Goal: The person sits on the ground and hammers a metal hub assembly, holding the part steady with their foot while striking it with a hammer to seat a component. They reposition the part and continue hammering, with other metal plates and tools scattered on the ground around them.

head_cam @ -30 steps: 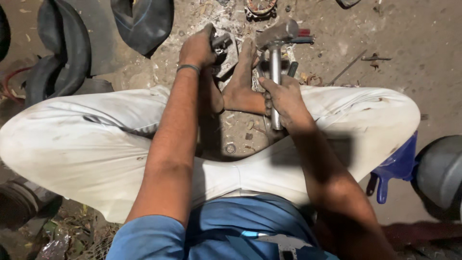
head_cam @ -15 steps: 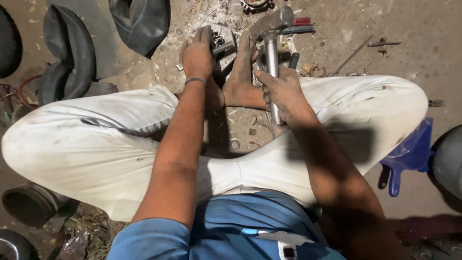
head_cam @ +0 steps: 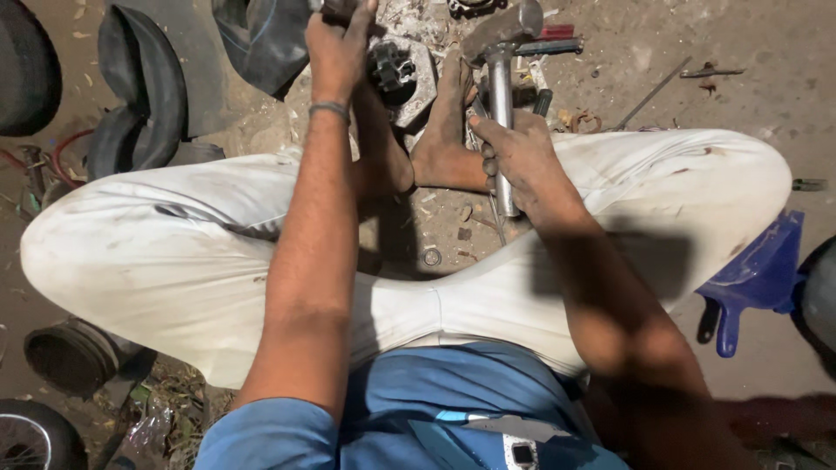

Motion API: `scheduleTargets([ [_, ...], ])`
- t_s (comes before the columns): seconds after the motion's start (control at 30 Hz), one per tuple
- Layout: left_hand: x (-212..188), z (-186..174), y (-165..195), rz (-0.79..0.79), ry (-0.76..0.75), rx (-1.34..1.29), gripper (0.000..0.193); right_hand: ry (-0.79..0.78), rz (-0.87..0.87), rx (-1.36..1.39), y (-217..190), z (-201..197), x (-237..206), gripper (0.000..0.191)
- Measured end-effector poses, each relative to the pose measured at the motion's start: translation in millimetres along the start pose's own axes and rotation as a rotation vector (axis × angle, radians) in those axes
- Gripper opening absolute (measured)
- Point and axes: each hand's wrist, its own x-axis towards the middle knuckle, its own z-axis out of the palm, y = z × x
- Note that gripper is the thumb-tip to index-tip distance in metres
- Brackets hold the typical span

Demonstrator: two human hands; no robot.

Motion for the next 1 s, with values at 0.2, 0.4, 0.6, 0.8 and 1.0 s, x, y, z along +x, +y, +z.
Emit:
scheduleTargets([
  [0.2,-11.6,3.9,-6.2,0.025,0.029,0.111,0.023,-0.005,-0.024,0.013,2.1,-3.0,0.7,0.024],
  [0.4,-14.0,-3.2,-11.1,0.114,-0.01,0.195,0.023,-0.003,-0.009,0.037,-2.7,-2.5,-1.2,0.024],
  [0.6,-17.6,-1.5,-4.0,0.574,-0.027,0.452,0.05,0.017,0.019,0.022,-2.6,-1.9,0.6,0.022],
  [0.8,-19.0,4.9,-0.4,0.219,-0.135,0.361,0.033,0.025,0.011,0.024,2.7,-4.6,2.7,0.024],
  [1.0,-23.4,7.9,0.3,0.34,-0.141,0.452,0.034,0.056,0.029,0.054,5.0,-5.4,7.9,0.024],
])
